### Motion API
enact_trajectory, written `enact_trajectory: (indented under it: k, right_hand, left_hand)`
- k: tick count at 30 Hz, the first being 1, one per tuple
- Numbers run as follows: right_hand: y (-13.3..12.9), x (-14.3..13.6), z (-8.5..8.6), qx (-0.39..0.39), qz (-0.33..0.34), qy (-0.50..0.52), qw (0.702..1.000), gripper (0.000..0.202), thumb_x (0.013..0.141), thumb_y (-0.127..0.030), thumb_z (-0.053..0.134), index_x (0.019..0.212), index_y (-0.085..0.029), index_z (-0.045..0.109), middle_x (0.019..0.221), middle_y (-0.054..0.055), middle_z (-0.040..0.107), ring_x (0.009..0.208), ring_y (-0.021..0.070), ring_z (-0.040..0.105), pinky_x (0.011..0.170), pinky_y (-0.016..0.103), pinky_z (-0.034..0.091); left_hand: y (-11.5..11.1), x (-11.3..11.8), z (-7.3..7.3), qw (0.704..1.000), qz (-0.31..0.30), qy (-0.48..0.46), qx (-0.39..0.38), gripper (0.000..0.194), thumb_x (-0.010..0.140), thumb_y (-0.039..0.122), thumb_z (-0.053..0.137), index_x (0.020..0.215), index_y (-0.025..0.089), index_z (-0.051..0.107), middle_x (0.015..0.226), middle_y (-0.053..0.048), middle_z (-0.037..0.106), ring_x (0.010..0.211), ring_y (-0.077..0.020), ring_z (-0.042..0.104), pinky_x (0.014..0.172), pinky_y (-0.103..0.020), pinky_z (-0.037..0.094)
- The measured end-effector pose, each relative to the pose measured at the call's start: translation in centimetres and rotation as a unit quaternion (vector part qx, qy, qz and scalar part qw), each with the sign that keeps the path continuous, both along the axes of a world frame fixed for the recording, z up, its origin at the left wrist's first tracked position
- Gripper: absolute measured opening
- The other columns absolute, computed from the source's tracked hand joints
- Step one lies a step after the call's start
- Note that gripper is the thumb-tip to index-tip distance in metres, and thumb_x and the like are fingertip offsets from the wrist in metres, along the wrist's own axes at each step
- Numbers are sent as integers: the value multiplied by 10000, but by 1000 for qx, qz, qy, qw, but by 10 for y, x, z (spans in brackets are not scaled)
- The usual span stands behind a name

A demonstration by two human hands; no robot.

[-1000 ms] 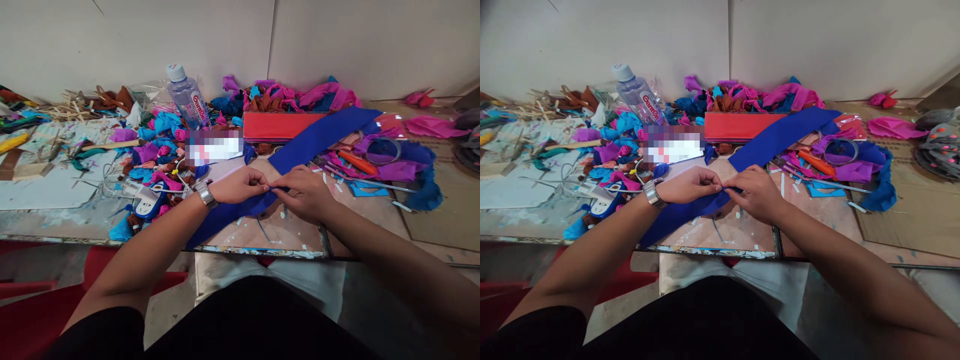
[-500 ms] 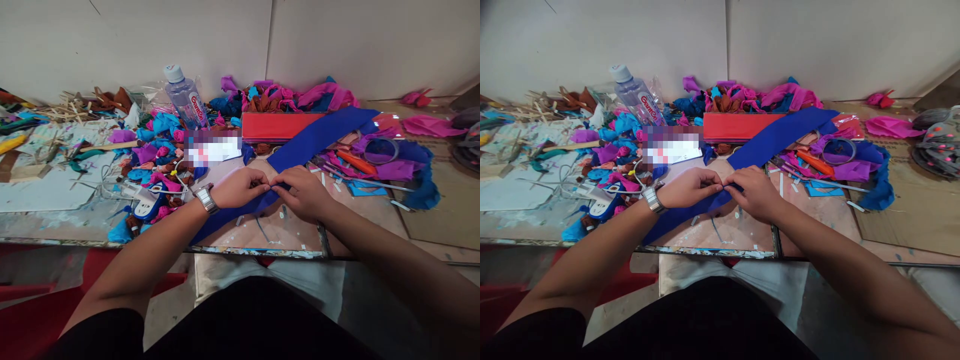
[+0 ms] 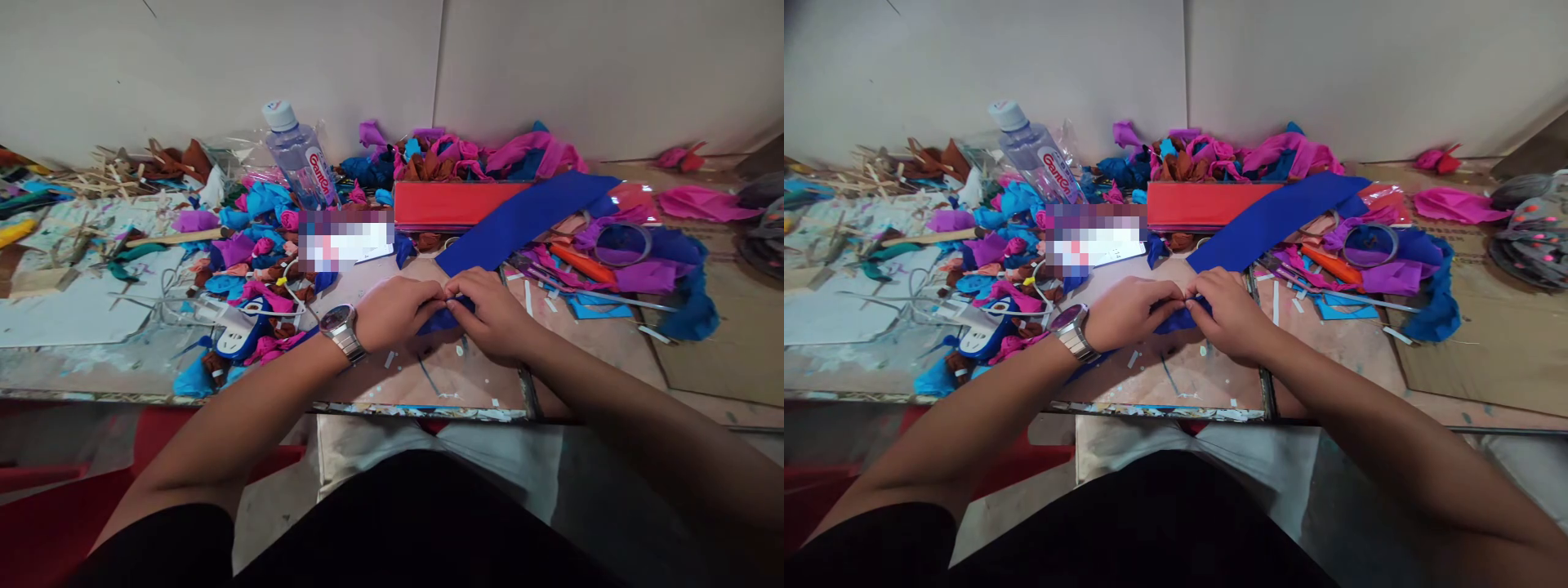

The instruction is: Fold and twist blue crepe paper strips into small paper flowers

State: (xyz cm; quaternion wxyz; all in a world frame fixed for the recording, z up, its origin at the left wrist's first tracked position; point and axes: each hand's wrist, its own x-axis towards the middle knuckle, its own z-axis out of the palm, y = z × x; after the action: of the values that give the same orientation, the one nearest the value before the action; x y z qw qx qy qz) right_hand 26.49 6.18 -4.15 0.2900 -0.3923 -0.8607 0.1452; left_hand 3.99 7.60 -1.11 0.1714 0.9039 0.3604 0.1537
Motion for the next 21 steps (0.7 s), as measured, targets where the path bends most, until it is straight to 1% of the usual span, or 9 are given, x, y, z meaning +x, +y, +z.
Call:
enact_trajectory:
  k: [3,6,8,11,14,18,21]
  right_hand:
    - [0,0,0,-1,1,9,1000,73,996,-206,562,1001,-223,633,1019,95,722,999,286,602,868,424,426]
    - [1,0,-1,1,-6,11,1000,73,989,-215,564,976,-226,636,994,91,723,985,289,607,857,430,429]
    - [1,0,-2,2,-10,14,1000,69,976,-209,577,964,-228,642,983,89,732,977,290,616,852,435,435]
    - [2,1,-3,-8,-5,37,999,65,941,-192,621,961,-239,661,985,79,759,964,281,651,854,435,463]
    - [2,2,-1,-4,0,51,999,82,911,-188,668,965,-250,675,993,67,774,971,280,675,864,437,477]
    - [0,0,1,15,-2,22,1000,98,889,-167,644,941,-250,649,958,65,759,961,287,657,852,442,450]
    - [0,-1,2,7,-2,28,1000,94,892,-161,609,927,-245,634,940,70,744,938,284,642,836,438,451]
  left_hand:
    - [1,0,-2,1000,-7,0,-1,261,1075,337,542,1102,197,761,927,-55,795,818,-202,695,712,-308,371]
    - [1,-1,0,999,-8,-30,-33,225,1054,312,564,1068,198,757,927,-37,796,800,-180,690,724,-296,394]
    - [1,-2,1,999,-9,-35,-40,191,1030,281,582,1048,196,751,931,-32,796,792,-173,687,727,-292,401]
    - [2,-3,1,1000,-15,-5,-19,179,1015,261,588,1057,192,748,909,-39,787,783,-181,683,713,-299,389]
    - [3,-3,0,1000,-20,12,-12,197,1022,279,580,1057,185,750,883,-47,780,769,-186,679,696,-304,378]
    - [2,-3,4,998,-29,-29,-47,206,1016,292,576,1029,181,749,924,-47,796,803,-179,689,740,-298,413]
    - [1,-5,11,995,-30,-45,-81,228,998,290,561,962,169,751,849,-33,777,720,-152,646,720,-290,414]
